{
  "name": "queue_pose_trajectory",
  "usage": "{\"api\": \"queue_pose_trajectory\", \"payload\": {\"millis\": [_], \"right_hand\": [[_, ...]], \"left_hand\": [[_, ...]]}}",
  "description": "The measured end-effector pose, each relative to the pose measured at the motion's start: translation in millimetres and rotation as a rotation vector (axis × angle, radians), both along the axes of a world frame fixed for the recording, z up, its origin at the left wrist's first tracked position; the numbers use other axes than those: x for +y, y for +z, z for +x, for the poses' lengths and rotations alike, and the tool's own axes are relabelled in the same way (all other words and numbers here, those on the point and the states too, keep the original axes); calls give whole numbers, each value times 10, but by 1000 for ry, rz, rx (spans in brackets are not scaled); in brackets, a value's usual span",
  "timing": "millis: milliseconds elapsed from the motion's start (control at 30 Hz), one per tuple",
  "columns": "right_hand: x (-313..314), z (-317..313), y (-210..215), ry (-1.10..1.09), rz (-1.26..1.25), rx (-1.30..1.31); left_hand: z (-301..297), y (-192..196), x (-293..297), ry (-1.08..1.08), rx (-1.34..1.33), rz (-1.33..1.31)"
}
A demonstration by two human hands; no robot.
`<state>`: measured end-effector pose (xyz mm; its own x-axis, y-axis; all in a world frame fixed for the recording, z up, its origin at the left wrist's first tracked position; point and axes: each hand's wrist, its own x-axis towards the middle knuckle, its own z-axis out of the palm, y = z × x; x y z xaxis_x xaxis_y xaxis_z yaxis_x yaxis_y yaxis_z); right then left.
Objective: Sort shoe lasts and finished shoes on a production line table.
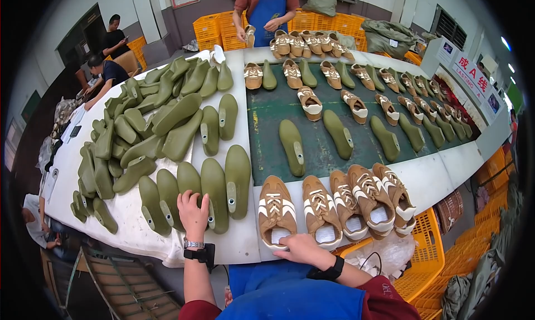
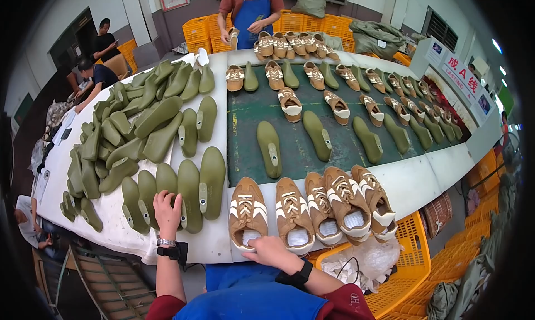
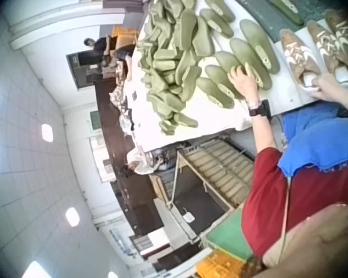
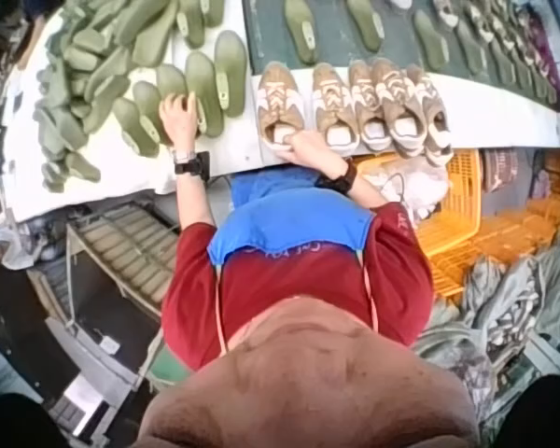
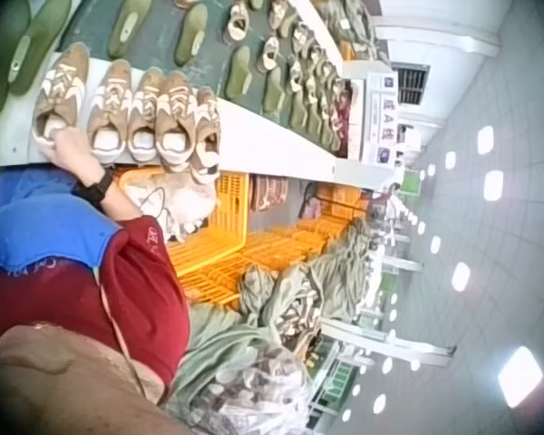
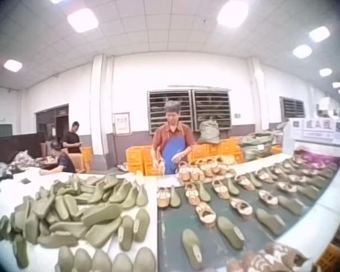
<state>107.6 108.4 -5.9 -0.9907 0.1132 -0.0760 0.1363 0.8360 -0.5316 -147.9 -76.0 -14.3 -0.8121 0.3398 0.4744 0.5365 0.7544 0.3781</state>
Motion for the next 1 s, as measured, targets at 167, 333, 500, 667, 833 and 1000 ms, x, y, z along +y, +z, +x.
{"api": "queue_pose_trajectory", "payload": {"millis": [167,333,500,667,833,1000], "right_hand": [[205,-54,400,-28,-28,61],[796,-618,1169,-74,-263,176],[1421,-1699,1088,-225,-134,63],[1782,-2673,328,-345,-73,20],[1791,-3175,-219,-434,83,-25],[1972,-3227,-541,-378,-27,178]], "left_hand": [[-9,-15,-38,3,-3,-8],[-30,-7,-73,10,-5,-8],[-46,39,-2,-3,-13,4],[-36,71,-32,-11,-55,-20],[28,117,-61,5,-75,-29],[27,116,-27,-18,-66,-26]]}}
